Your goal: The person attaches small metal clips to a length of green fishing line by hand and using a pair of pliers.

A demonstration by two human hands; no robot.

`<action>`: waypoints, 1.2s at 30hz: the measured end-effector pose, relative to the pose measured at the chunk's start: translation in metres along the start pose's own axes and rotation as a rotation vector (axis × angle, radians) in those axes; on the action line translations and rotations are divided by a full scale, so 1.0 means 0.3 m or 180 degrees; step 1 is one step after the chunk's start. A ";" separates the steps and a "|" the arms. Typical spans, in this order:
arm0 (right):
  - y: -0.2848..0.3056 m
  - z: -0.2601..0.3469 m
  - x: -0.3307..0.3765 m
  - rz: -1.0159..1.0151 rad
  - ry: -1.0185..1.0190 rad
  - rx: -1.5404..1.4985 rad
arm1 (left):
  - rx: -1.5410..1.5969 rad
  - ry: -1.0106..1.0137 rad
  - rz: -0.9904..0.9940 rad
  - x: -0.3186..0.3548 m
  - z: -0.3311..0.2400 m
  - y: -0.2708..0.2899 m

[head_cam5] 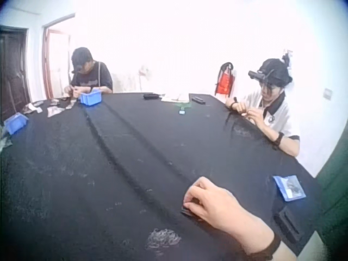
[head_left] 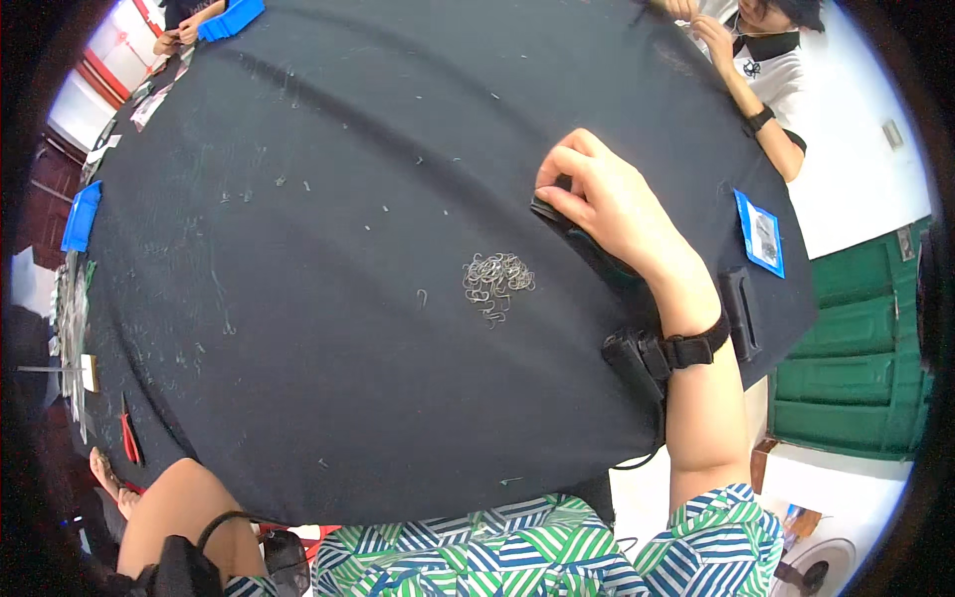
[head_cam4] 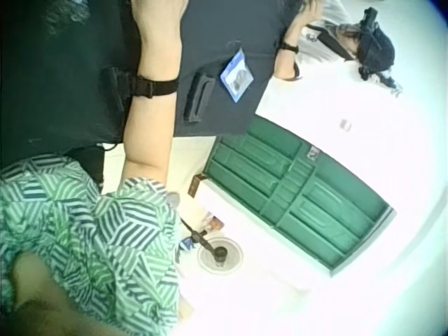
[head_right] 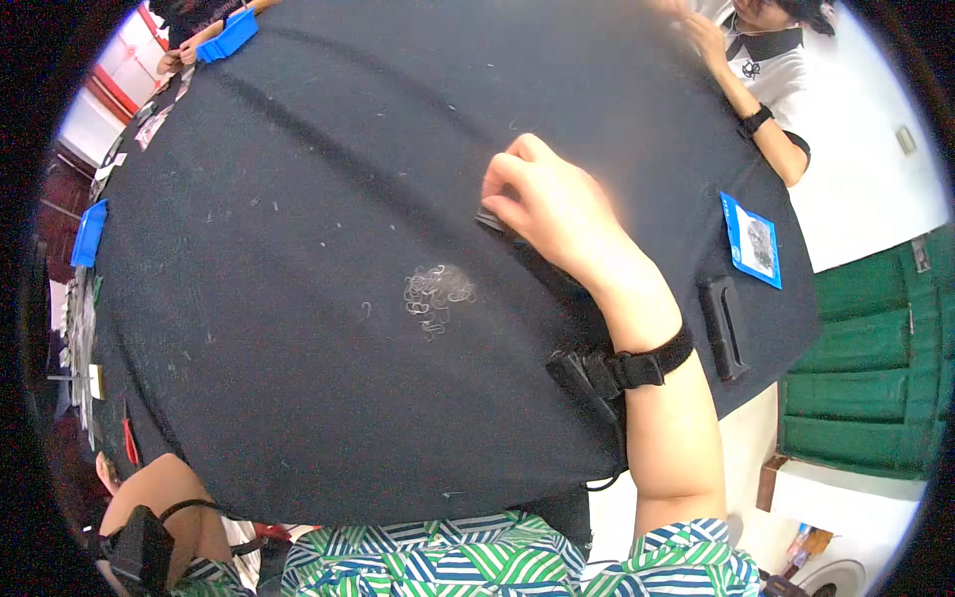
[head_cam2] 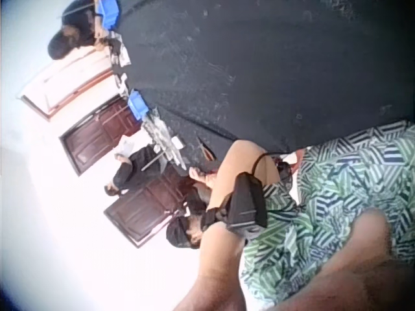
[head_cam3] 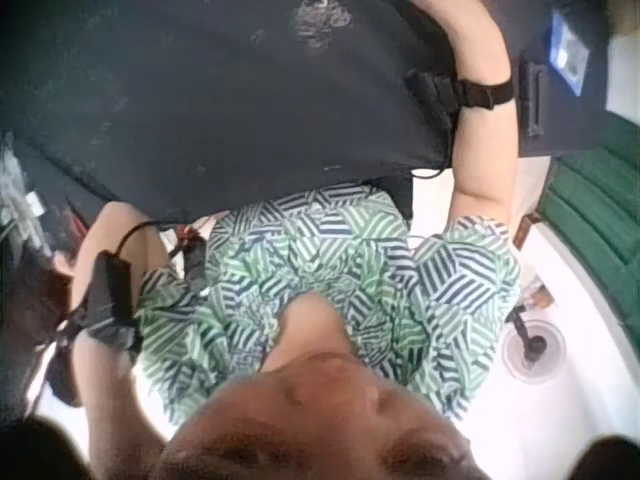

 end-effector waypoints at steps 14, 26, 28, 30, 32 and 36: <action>0.045 0.034 0.014 -0.0236 -0.0099 -0.0281 | -0.0095 -0.0027 -0.0079 0.001 0.012 0.039; 0.029 0.013 0.027 -0.0260 -0.0331 -0.0648 | -0.0095 -0.0147 -0.0226 0.006 0.038 0.080; 0.038 0.012 0.024 -0.0254 -0.0450 -0.0726 | -0.0109 -0.0172 -0.0263 0.015 0.035 0.089; 0.041 0.031 0.023 -0.0158 -0.0415 -0.0907 | -0.0106 -0.0183 -0.0287 0.018 0.030 0.094; 0.048 0.031 0.023 -0.0193 -0.0350 -0.0729 | -0.0098 -0.0228 -0.0297 0.010 0.030 0.100; 0.047 0.020 0.021 -0.0096 -0.0510 -0.0622 | -0.0096 -0.0257 -0.0330 0.019 0.026 0.111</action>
Point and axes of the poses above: each hand's wrist, its own x-axis away from the middle knuckle, its own y-axis out of the back of the hand, z = x × y, the point moved 1 cm from there along -x, towards the middle knuckle, and after that the axes turned 4 degrees about y, right-handed, at the moved point
